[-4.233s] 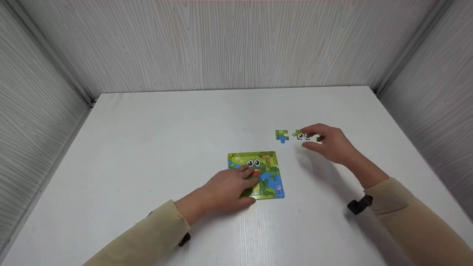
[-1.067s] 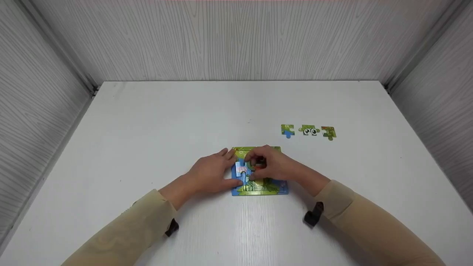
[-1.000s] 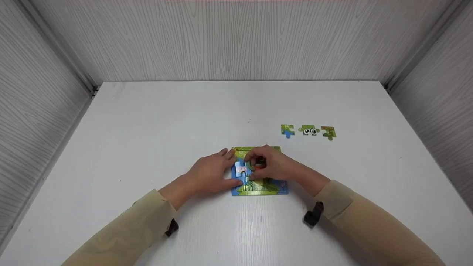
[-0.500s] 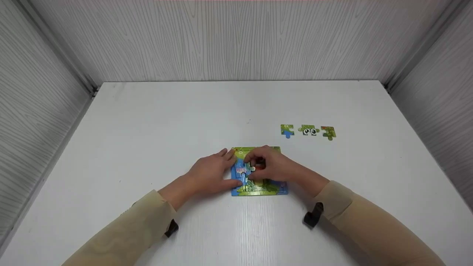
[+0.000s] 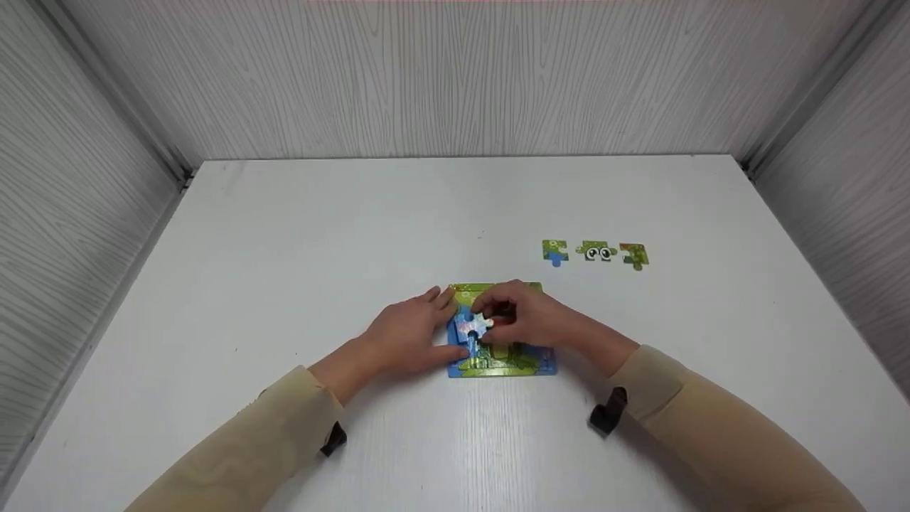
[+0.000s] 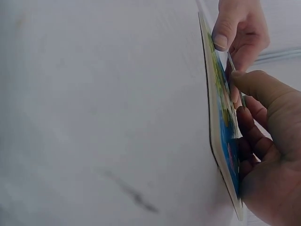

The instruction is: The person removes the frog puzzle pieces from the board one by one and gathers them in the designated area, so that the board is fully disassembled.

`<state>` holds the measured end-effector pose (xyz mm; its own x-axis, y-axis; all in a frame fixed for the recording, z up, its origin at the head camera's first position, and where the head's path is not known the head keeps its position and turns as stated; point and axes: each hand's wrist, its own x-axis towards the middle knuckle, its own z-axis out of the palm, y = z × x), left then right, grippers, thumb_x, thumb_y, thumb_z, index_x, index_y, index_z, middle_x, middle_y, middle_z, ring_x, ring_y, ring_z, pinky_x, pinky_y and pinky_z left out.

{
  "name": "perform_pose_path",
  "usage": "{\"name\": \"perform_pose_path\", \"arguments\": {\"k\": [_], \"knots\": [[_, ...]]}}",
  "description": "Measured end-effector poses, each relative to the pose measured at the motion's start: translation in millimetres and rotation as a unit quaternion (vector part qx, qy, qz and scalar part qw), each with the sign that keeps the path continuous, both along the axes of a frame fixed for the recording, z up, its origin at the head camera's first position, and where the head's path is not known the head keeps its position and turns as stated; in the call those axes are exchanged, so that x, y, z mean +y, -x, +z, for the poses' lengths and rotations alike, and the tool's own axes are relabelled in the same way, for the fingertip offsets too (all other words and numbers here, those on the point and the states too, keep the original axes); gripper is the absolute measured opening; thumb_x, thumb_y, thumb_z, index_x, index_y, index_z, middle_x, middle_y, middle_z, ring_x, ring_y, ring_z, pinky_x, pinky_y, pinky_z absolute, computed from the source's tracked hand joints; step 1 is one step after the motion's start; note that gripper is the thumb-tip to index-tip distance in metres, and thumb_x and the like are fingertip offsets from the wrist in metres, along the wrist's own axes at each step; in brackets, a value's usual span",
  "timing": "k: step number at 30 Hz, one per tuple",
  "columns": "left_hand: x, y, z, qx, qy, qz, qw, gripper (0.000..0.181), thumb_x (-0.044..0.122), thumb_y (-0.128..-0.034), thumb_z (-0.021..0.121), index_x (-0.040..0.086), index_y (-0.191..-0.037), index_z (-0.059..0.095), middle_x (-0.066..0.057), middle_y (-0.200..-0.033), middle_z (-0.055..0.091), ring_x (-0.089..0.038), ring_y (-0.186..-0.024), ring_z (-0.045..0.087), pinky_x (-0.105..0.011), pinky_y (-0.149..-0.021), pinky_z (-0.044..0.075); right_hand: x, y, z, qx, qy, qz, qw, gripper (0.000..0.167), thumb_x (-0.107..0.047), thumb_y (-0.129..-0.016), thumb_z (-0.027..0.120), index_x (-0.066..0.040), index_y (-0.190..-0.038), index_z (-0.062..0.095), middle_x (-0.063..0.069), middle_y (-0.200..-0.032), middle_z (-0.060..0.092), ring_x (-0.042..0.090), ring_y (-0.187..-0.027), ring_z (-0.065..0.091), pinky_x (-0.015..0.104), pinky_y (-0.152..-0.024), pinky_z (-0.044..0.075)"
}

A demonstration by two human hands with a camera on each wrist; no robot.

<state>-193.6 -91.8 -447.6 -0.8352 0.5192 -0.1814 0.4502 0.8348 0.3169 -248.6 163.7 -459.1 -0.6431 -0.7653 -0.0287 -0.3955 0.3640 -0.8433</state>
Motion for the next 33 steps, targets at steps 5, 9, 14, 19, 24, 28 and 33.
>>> {"name": "perform_pose_path", "arguments": {"k": [5, 9, 14, 19, 24, 28, 33], "knots": [[-0.2, 0.5, 0.5, -0.001, -0.001, 0.002, 1.0000, 0.092, 0.068, -0.0972, 0.062, 0.008, -0.163, 0.041, -0.010, -0.171, 0.033, -0.031, -0.158, 0.029, -0.050, -0.120, 0.039, 6, -1.1, 8.8, 0.045, -0.017, -0.013, 0.9988, 0.037, -0.017, -0.093, 0.085, -0.013, -0.128, 0.074, -0.002, -0.113, 0.070, 0.021, -0.105, 0.057, 0.039, -0.096, 0.049], [-1.4, 0.7, -1.0, 0.010, 0.002, -0.002, 0.9999, 0.091, 0.067, -0.0973, 0.062, 0.008, -0.163, 0.042, -0.011, -0.170, 0.034, -0.032, -0.157, 0.032, -0.050, -0.120, 0.040, 14, -1.7, 17.2, 0.072, -0.029, -0.039, 0.9962, 0.043, -0.022, -0.092, 0.086, -0.012, -0.131, 0.072, -0.003, -0.122, 0.069, 0.024, -0.119, 0.056, 0.048, -0.108, 0.044], [-2.2, -0.3, -1.0, 0.007, 0.002, 0.002, 1.0000, 0.091, 0.066, -0.0971, 0.063, 0.009, -0.163, 0.041, -0.010, -0.171, 0.033, -0.031, -0.158, 0.031, -0.050, -0.120, 0.039, 30, 0.3, 26.2, 0.070, -0.046, -0.081, 0.9932, 0.041, -0.023, -0.094, 0.083, -0.015, -0.133, 0.071, -0.003, -0.129, 0.068, 0.023, -0.125, 0.058, 0.053, -0.113, 0.043], [-3.2, -0.5, -0.3, -0.001, 0.003, 0.012, 0.9999, 0.091, 0.067, -0.0967, 0.063, 0.010, -0.164, 0.041, -0.009, -0.172, 0.032, -0.030, -0.159, 0.029, -0.051, -0.121, 0.037, 51, 7.2, 29.8, 0.073, -0.050, -0.116, 0.9893, 0.041, -0.022, -0.093, 0.083, -0.016, -0.132, 0.072, -0.003, -0.130, 0.069, 0.027, -0.127, 0.058, 0.059, -0.109, 0.041], [-3.5, -0.9, 0.8, -0.003, 0.006, 0.014, 0.9999, 0.091, 0.067, -0.0969, 0.063, 0.010, -0.164, 0.040, -0.008, -0.172, 0.032, -0.030, -0.159, 0.028, -0.051, -0.122, 0.036, 72, 15.6, 30.7, 0.079, -0.053, -0.139, 0.9857, 0.043, -0.021, -0.094, 0.082, -0.012, -0.134, 0.071, 0.001, -0.133, 0.069, 0.030, -0.128, 0.057, 0.061, -0.106, 0.040], [-3.3, -0.4, 0.6, -0.002, 0.006, 0.013, 0.9999, 0.090, 0.067, -0.0972, 0.063, 0.010, -0.164, 0.041, -0.008, -0.172, 0.032, -0.029, -0.159, 0.028, -0.050, -0.122, 0.036, 87, 19.6, 31.7, 0.068, -0.053, -0.161, 0.9831, 0.043, -0.020, -0.094, 0.082, -0.012, -0.135, 0.070, 0.002, -0.133, 0.069, 0.030, -0.128, 0.057, 0.059, -0.106, 0.040], [-2.8, -1.0, 1.0, -0.005, 0.004, 0.010, 0.9999, 0.091, 0.066, -0.0975, 0.063, 0.009, -0.165, 0.038, -0.009, -0.172, 0.030, -0.030, -0.160, 0.027, -0.050, -0.123, 0.035, 104, 24.8, 27.1, 0.059, -0.058, -0.185, 0.9793, 0.041, -0.020, -0.094, 0.082, -0.013, -0.133, 0.071, 0.003, -0.132, 0.069, 0.031, -0.126, 0.055, 0.056, -0.105, 0.040]]}}
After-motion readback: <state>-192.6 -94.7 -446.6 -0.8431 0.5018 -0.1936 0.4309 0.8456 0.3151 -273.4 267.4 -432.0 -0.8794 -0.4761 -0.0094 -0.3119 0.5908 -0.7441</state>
